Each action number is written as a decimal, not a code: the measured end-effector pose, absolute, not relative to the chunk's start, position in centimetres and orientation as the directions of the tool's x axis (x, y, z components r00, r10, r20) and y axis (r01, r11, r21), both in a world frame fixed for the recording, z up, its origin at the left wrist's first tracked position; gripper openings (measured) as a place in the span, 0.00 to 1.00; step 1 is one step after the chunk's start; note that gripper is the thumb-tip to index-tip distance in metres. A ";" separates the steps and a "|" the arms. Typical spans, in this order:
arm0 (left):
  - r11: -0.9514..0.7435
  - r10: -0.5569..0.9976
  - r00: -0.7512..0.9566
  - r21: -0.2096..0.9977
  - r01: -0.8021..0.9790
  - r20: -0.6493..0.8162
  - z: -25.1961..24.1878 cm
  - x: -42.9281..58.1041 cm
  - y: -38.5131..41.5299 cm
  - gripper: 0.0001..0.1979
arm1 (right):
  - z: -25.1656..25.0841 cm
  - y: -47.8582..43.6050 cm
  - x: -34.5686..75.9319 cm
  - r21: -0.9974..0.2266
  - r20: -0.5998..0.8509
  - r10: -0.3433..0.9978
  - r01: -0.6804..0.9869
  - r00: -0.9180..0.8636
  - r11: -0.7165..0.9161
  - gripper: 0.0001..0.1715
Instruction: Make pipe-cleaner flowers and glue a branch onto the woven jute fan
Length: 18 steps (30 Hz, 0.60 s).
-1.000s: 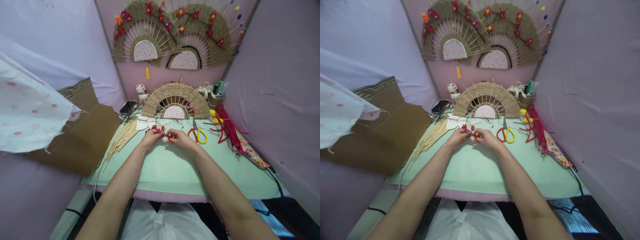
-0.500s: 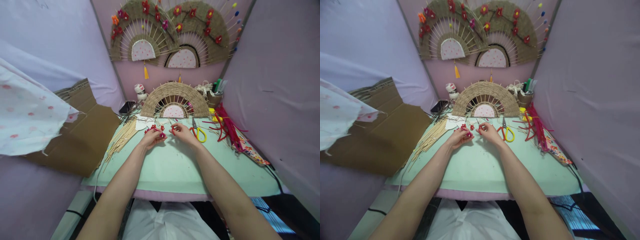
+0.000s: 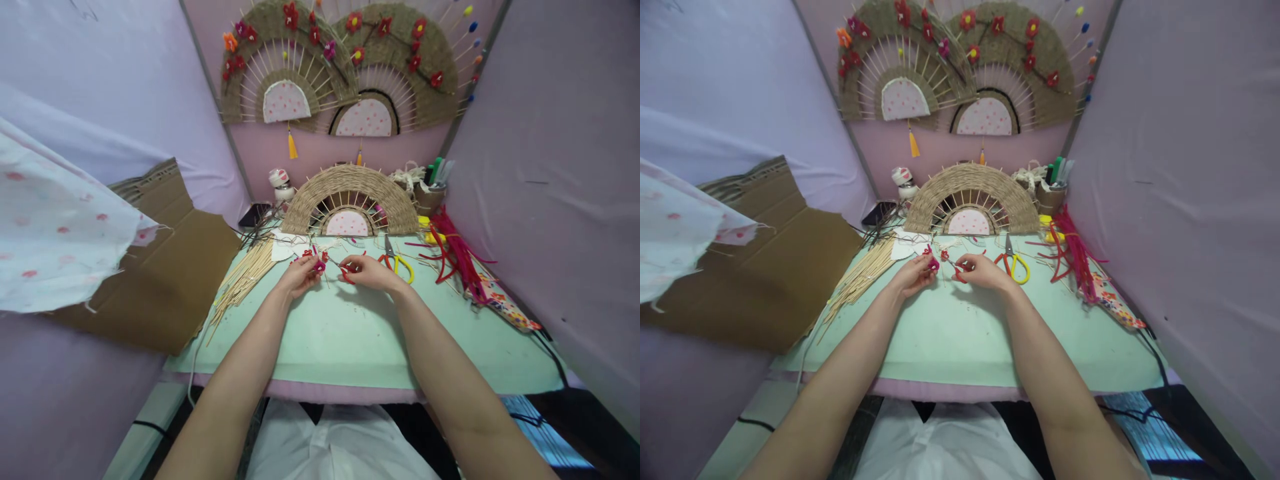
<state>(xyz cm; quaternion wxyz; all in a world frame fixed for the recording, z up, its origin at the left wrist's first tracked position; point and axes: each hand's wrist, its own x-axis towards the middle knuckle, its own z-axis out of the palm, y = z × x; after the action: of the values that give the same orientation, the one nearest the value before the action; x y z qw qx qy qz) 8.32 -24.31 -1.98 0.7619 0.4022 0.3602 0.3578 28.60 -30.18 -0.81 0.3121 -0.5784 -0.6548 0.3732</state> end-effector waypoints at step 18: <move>0.292 0.861 0.464 0.949 -0.122 -0.206 -2.5 8.4 -24.0 0.22 | -1.0 -30.1 28.6 -0.797 -0.036 0.977 0.596 -0.211 0.099 0.15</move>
<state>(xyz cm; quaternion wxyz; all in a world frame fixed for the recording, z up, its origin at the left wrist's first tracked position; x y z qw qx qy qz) 8.40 -24.02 -2.50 0.7066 0.4825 0.3832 0.3479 28.58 -30.13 -1.00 0.2672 -0.5684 -0.6916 0.3567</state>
